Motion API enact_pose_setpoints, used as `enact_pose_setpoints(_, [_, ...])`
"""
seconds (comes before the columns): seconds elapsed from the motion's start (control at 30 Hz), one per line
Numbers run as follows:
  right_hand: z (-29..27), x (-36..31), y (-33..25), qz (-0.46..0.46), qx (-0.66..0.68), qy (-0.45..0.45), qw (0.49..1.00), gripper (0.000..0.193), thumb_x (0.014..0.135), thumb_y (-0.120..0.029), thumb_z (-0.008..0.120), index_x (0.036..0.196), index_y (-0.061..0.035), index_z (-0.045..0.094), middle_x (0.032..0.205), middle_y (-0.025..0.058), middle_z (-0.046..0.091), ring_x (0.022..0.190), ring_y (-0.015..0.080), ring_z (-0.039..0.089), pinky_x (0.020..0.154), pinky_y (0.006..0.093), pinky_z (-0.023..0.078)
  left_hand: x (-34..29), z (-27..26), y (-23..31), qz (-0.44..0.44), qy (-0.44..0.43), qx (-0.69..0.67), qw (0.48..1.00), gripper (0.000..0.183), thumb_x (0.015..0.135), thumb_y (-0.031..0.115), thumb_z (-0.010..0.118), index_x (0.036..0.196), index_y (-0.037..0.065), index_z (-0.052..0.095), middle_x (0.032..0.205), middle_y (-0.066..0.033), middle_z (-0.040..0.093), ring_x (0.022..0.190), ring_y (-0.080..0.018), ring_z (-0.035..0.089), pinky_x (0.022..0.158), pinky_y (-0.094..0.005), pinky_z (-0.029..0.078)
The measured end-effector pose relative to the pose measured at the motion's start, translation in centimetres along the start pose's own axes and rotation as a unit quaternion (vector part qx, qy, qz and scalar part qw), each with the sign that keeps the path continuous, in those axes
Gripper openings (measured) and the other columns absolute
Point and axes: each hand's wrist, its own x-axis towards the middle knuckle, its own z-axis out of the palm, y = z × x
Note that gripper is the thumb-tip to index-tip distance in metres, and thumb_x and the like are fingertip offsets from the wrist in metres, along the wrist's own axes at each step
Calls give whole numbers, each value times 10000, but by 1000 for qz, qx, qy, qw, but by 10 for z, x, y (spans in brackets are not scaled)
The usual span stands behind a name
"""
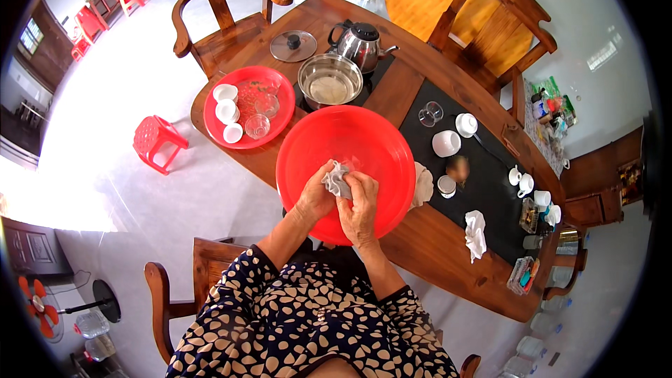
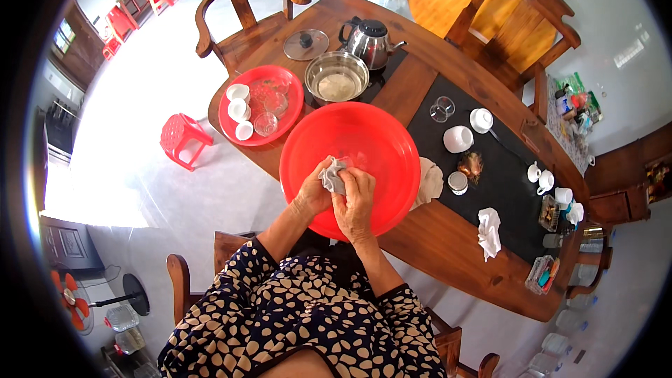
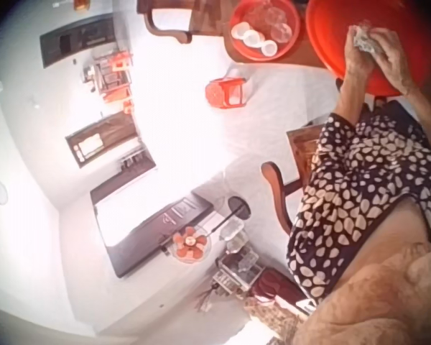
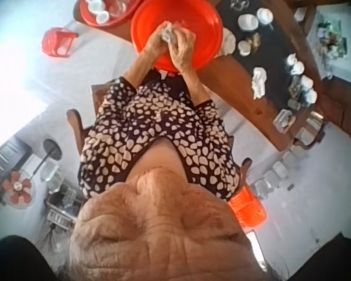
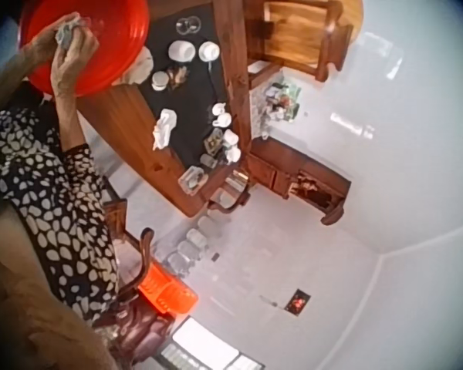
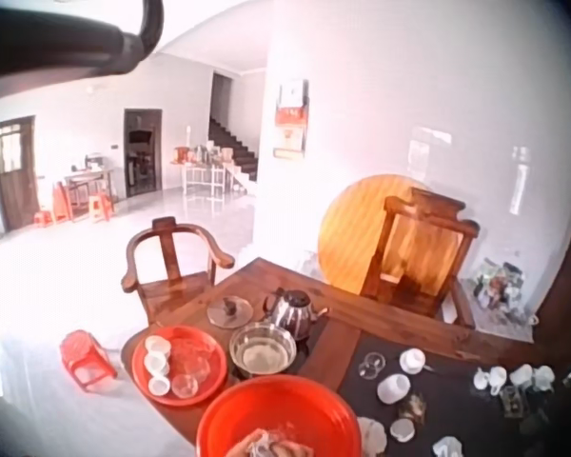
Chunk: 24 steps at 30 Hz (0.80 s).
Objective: The person washes small white ceramic cups and clear glass tumblers using a cloth and water in a red plastic basin. They scrub the items individually and place the cleaned cups onto a red tray on the table.
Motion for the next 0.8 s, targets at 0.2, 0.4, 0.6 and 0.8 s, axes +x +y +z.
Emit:
enact_pose_setpoints(0.2, [4,27,28,104,-33,5,994,229,740,-57,604,965,-21,585,922,128,538,907,338,479,817,417,406,-4,25,-18,19,112,165,980,330,929,303,464,1132,51,527,1073,-84,593,932,-199,591,828,-363,495])
enact_pose_setpoints(0.4, [12,27,92,273,215,13,937,139,797,-101,577,820,35,591,790,136,567,718,231,563,644,351,453,-5,11,-8,17,151,165,974,324,914,326,490,1065,45,544,1032,-118,594,880,-233,593,692,-328,524])
enact_pose_setpoints(0.6, [1,3,91,128,-239,-80,959,166,767,-39,552,921,20,570,851,215,579,794,322,574,681,417,460,-12,19,11,10,180,73,981,410,869,424,555,1059,63,519,993,-116,573,925,-279,580,662,-339,505])
enact_pose_setpoints(0.8, [-18,17,53,279,244,-153,916,289,757,44,540,1039,-3,584,684,47,590,566,126,561,490,262,458,-6,9,11,10,231,141,963,455,827,534,559,989,108,546,900,-54,574,893,-215,567,630,-313,434])
